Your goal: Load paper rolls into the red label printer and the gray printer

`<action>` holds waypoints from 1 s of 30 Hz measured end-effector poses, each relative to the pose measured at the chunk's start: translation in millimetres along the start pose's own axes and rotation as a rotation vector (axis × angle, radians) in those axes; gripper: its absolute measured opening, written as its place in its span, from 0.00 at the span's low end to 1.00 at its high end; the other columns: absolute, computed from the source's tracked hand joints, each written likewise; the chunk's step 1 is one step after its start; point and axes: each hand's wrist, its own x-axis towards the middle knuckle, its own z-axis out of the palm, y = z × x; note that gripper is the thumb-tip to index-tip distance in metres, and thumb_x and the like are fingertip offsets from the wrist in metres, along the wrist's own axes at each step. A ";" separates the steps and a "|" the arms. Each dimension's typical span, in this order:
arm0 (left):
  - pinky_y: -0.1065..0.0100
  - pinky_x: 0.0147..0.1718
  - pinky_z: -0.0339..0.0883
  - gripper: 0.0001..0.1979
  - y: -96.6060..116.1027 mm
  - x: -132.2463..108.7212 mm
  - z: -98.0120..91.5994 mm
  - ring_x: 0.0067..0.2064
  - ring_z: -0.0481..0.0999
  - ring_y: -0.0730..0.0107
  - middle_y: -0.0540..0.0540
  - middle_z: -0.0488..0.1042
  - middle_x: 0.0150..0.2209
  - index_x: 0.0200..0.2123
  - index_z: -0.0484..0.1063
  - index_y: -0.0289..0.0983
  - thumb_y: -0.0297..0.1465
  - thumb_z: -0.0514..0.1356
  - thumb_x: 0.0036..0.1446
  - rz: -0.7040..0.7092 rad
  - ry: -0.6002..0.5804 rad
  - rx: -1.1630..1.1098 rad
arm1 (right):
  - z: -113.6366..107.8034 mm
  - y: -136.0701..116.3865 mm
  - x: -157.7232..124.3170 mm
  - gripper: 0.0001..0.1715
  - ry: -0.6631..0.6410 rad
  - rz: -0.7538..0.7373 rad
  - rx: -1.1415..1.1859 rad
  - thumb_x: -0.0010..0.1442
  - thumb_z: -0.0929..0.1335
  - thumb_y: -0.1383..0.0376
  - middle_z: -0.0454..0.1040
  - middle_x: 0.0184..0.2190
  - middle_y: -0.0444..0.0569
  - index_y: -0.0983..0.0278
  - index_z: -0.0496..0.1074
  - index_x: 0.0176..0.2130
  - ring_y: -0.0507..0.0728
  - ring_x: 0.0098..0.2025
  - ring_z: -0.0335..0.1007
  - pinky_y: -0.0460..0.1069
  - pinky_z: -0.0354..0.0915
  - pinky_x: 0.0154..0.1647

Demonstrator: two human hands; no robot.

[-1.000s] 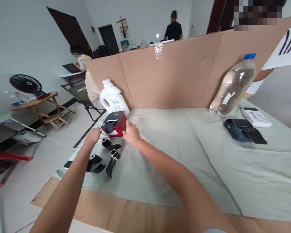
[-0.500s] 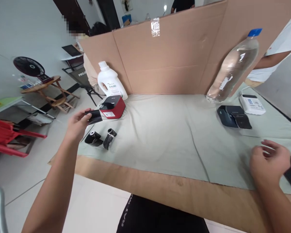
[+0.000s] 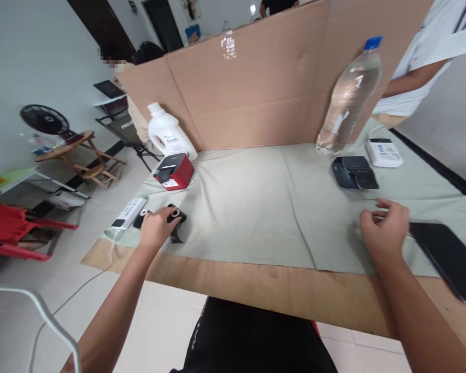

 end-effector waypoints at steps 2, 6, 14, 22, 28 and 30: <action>0.52 0.51 0.64 0.16 1.9 -3.1 5.6 0.51 0.76 0.45 0.38 0.80 0.49 0.48 0.79 0.40 0.37 0.58 0.60 -0.007 0.052 0.123 | -6.1 -5.3 -3.1 0.29 -0.043 -0.023 0.068 0.53 0.66 0.66 0.70 0.52 0.66 0.65 0.70 0.55 0.58 0.34 0.71 0.54 0.70 0.40; 0.46 0.49 0.64 0.18 1.7 -3.4 11.3 0.54 0.72 0.38 0.35 0.79 0.49 0.46 0.80 0.39 0.41 0.56 0.62 -0.027 0.139 0.251 | -10.6 -27.0 9.0 0.27 -0.094 -0.091 -0.026 0.60 0.64 0.61 0.67 0.55 0.68 0.68 0.66 0.56 0.64 0.51 0.67 0.56 0.63 0.54; 0.47 0.48 0.63 0.24 34.5 -9.7 -7.2 0.55 0.69 0.36 0.31 0.73 0.54 0.55 0.75 0.37 0.44 0.55 0.63 -0.121 0.317 0.247 | 15.1 -78.3 90.0 0.56 -0.360 0.117 -0.258 0.50 0.76 0.53 0.61 0.60 0.73 0.71 0.54 0.67 0.73 0.59 0.60 0.62 0.57 0.52; 0.54 0.53 0.62 0.17 139.2 -5.7 22.8 0.53 0.75 0.50 0.40 0.79 0.51 0.50 0.79 0.43 0.39 0.53 0.67 0.238 0.060 -0.165 | 26.9 -156.6 19.3 0.55 -0.411 -0.070 -0.194 0.46 0.77 0.49 0.63 0.55 0.68 0.68 0.59 0.64 0.73 0.55 0.64 0.61 0.64 0.48; 0.55 0.66 0.56 0.26 177.5 41.4 81.0 0.67 0.68 0.58 0.38 0.70 0.65 0.65 0.68 0.36 0.36 0.46 0.70 0.190 -0.189 -0.551 | 51.9 -243.6 -97.7 0.54 -0.455 -0.373 0.013 0.49 0.74 0.51 0.64 0.50 0.65 0.68 0.55 0.66 0.73 0.52 0.64 0.63 0.66 0.49; 0.53 0.70 0.49 0.26 168.6 46.5 87.3 0.70 0.64 0.61 0.41 0.67 0.67 0.66 0.67 0.38 0.35 0.44 0.71 0.145 -0.235 -0.609 | 57.6 -259.8 -118.8 0.53 -0.483 -0.391 0.033 0.51 0.73 0.52 0.63 0.50 0.65 0.68 0.55 0.67 0.74 0.52 0.63 0.64 0.67 0.48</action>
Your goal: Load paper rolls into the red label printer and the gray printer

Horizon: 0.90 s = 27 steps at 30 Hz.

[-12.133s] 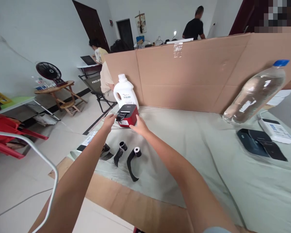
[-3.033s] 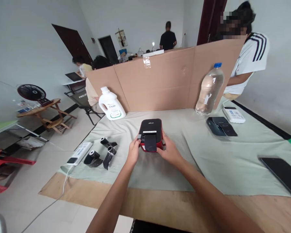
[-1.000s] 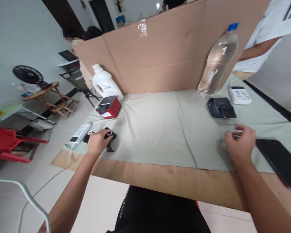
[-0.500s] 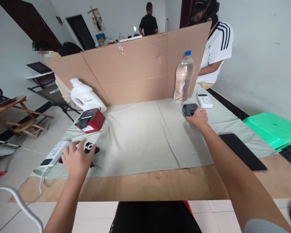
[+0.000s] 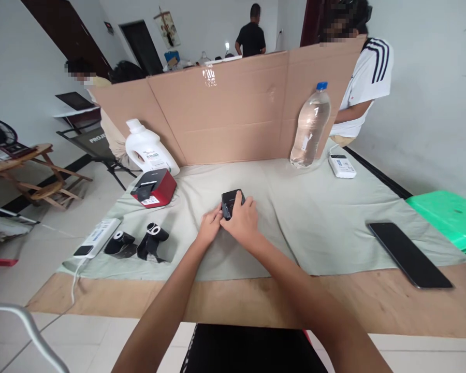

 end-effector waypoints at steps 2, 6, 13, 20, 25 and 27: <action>0.49 0.72 0.40 0.25 -10.8 -1.5 -5.7 0.71 0.61 0.61 0.44 0.66 0.68 0.66 0.68 0.42 0.35 0.45 0.71 -0.034 -0.007 -0.010 | 9.2 -11.0 -4.4 0.54 -0.012 0.002 0.007 0.51 0.73 0.52 0.63 0.49 0.65 0.68 0.54 0.68 0.74 0.51 0.63 0.64 0.67 0.46; 0.45 0.72 0.32 0.25 -21.1 -4.0 -15.0 0.71 0.61 0.61 0.45 0.67 0.67 0.65 0.68 0.46 0.33 0.45 0.70 -0.043 -0.015 0.008 | 21.8 -16.3 -8.7 0.54 0.004 0.002 -0.019 0.53 0.73 0.51 0.63 0.50 0.65 0.65 0.53 0.69 0.73 0.50 0.64 0.63 0.69 0.43; 0.41 0.71 0.24 0.27 -21.7 -2.7 -15.6 0.70 0.64 0.59 0.47 0.69 0.66 0.65 0.69 0.49 0.27 0.47 0.66 -0.011 -0.034 0.058 | 18.7 0.9 -2.0 0.65 -0.203 0.069 0.028 0.47 0.76 0.46 0.60 0.55 0.65 0.60 0.48 0.73 0.75 0.53 0.67 0.64 0.69 0.47; 0.40 0.71 0.23 0.34 -23.7 -4.6 -11.6 0.69 0.65 0.58 0.46 0.71 0.64 0.66 0.67 0.48 0.20 0.47 0.60 -0.009 -0.024 0.105 | 39.3 49.3 37.6 0.46 -0.078 -0.057 0.497 0.64 0.63 0.47 0.57 0.65 0.63 0.63 0.49 0.72 0.66 0.69 0.55 0.63 0.55 0.69; 0.38 0.70 0.21 0.37 -19.4 -5.4 -5.6 0.69 0.65 0.59 0.46 0.70 0.65 0.67 0.66 0.49 0.18 0.47 0.57 -0.038 -0.009 0.151 | 61.1 53.6 34.5 0.41 -0.105 -0.121 0.559 0.71 0.54 0.50 0.60 0.67 0.62 0.65 0.43 0.74 0.64 0.69 0.55 0.64 0.49 0.72; 0.37 0.70 0.19 0.39 -17.7 -6.5 -4.7 0.69 0.64 0.60 0.47 0.70 0.65 0.68 0.64 0.50 0.17 0.47 0.56 -0.033 -0.008 0.189 | 62.5 54.3 33.9 0.43 -0.119 -0.131 0.556 0.71 0.52 0.48 0.61 0.65 0.62 0.66 0.40 0.75 0.65 0.68 0.55 0.65 0.50 0.71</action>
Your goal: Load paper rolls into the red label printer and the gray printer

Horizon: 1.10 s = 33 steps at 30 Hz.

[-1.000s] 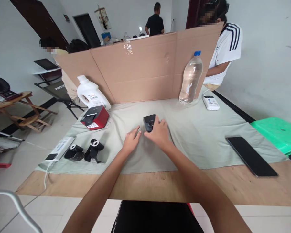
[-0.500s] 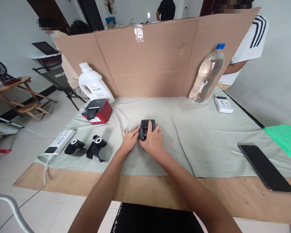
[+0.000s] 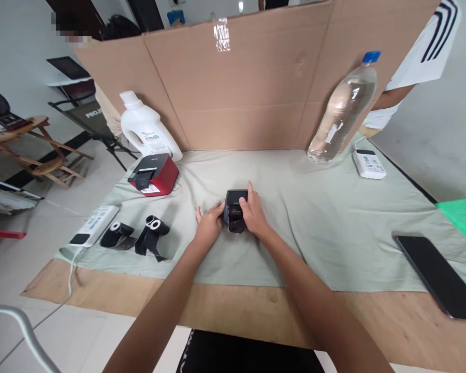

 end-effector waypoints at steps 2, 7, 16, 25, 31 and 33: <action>0.37 0.70 0.19 0.39 1.3 -1.0 -0.6 0.70 0.64 0.60 0.48 0.70 0.65 0.68 0.63 0.51 0.17 0.46 0.56 0.014 -0.006 0.045 | -0.8 2.0 1.1 0.44 -0.009 0.007 0.013 0.71 0.50 0.46 0.61 0.65 0.62 0.65 0.39 0.76 0.65 0.67 0.55 0.66 0.50 0.71; 0.39 0.71 0.21 0.39 3.0 -1.7 -3.0 0.71 0.60 0.59 0.49 0.69 0.66 0.69 0.62 0.49 0.17 0.47 0.57 0.005 -0.038 0.134 | -1.3 7.5 4.2 0.46 -0.015 0.031 0.028 0.70 0.49 0.43 0.59 0.67 0.61 0.64 0.38 0.76 0.66 0.68 0.53 0.66 0.48 0.72; 0.42 0.72 0.27 0.36 -5.8 3.8 0.9 0.70 0.63 0.65 0.50 0.72 0.64 0.65 0.68 0.49 0.18 0.47 0.57 -0.011 -0.012 -0.057 | -1.7 8.3 2.8 0.48 -0.019 0.046 0.050 0.70 0.50 0.43 0.58 0.67 0.62 0.65 0.35 0.76 0.66 0.70 0.51 0.65 0.47 0.72; 0.49 0.74 0.27 0.33 -13.4 13.1 -0.2 0.69 0.65 0.70 0.55 0.71 0.63 0.61 0.72 0.52 0.21 0.48 0.58 -0.113 -0.015 -0.398 | -5.1 -2.1 -5.0 0.40 0.217 0.059 0.165 0.71 0.55 0.48 0.66 0.61 0.63 0.67 0.50 0.71 0.62 0.62 0.65 0.61 0.60 0.65; 0.48 0.74 0.27 0.32 -15.2 10.5 3.4 0.68 0.66 0.68 0.54 0.70 0.64 0.63 0.70 0.50 0.22 0.49 0.59 -0.078 0.016 -0.406 | -14.9 -13.5 -12.6 0.23 0.418 0.052 0.209 0.70 0.58 0.54 0.79 0.42 0.53 0.63 0.66 0.56 0.59 0.43 0.74 0.57 0.68 0.51; 0.49 0.74 0.28 0.33 -15.3 10.1 3.8 0.69 0.65 0.68 0.54 0.69 0.64 0.65 0.67 0.50 0.22 0.49 0.59 -0.066 0.013 -0.402 | -16.0 -14.6 -13.4 0.21 0.426 0.018 0.223 0.70 0.58 0.55 0.80 0.42 0.53 0.63 0.67 0.54 0.59 0.44 0.75 0.56 0.68 0.50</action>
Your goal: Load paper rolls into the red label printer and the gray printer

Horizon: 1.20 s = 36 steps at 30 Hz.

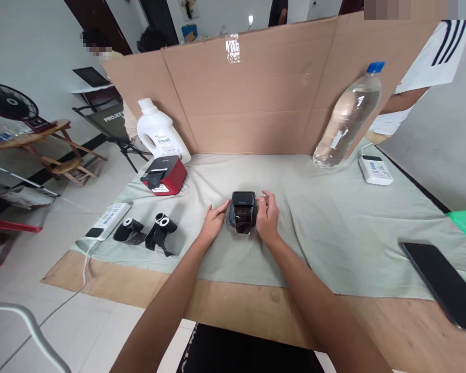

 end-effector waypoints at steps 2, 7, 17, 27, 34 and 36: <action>0.49 0.74 0.31 0.34 0.5 -0.4 -0.2 0.70 0.64 0.68 0.54 0.69 0.65 0.67 0.64 0.49 0.22 0.50 0.59 0.002 -0.003 -0.001 | 0.0 0.9 0.7 0.21 -0.006 -0.017 0.011 0.71 0.58 0.55 0.80 0.44 0.54 0.63 0.68 0.54 0.59 0.46 0.75 0.56 0.68 0.51; 0.48 0.74 0.32 0.36 0.8 -0.8 -0.3 0.70 0.63 0.68 0.51 0.70 0.64 0.70 0.58 0.46 0.22 0.49 0.60 0.005 0.000 -0.015 | 4.3 11.3 8.2 0.25 -0.110 -0.052 -0.042 0.71 0.57 0.54 0.75 0.56 0.56 0.62 0.66 0.60 0.60 0.59 0.69 0.59 0.62 0.62; 0.49 0.74 0.33 0.36 3.4 -2.3 -1.7 0.71 0.61 0.70 0.52 0.69 0.65 0.71 0.58 0.45 0.21 0.49 0.60 0.034 0.002 0.025 | 8.0 17.8 17.3 0.31 -0.270 -0.061 -0.243 0.71 0.54 0.53 0.71 0.63 0.57 0.63 0.70 0.62 0.63 0.63 0.63 0.62 0.57 0.66; 0.48 0.74 0.35 0.35 2.1 -1.6 -1.3 0.70 0.63 0.69 0.50 0.70 0.64 0.70 0.59 0.45 0.22 0.50 0.60 0.052 0.019 0.040 | 24.6 -11.1 87.9 0.07 -0.708 -0.006 -0.828 0.49 0.74 0.65 0.80 0.39 0.54 0.58 0.82 0.32 0.65 0.49 0.73 0.58 0.67 0.53; 0.47 0.74 0.34 0.34 2.7 -1.8 -1.3 0.70 0.64 0.70 0.50 0.71 0.63 0.69 0.60 0.44 0.22 0.50 0.60 0.058 0.015 0.030 | 33.9 -27.7 93.4 0.15 -0.716 0.044 -0.896 0.41 0.75 0.72 0.76 0.40 0.57 0.61 0.80 0.33 0.65 0.44 0.72 0.59 0.68 0.48; 0.48 0.74 0.34 0.35 2.9 -1.5 -1.1 0.69 0.64 0.70 0.50 0.71 0.63 0.69 0.61 0.45 0.21 0.50 0.60 0.061 0.021 0.025 | 24.9 -36.3 89.6 0.20 -0.665 0.015 -0.886 0.45 0.74 0.71 0.74 0.46 0.59 0.61 0.78 0.41 0.66 0.46 0.71 0.58 0.68 0.47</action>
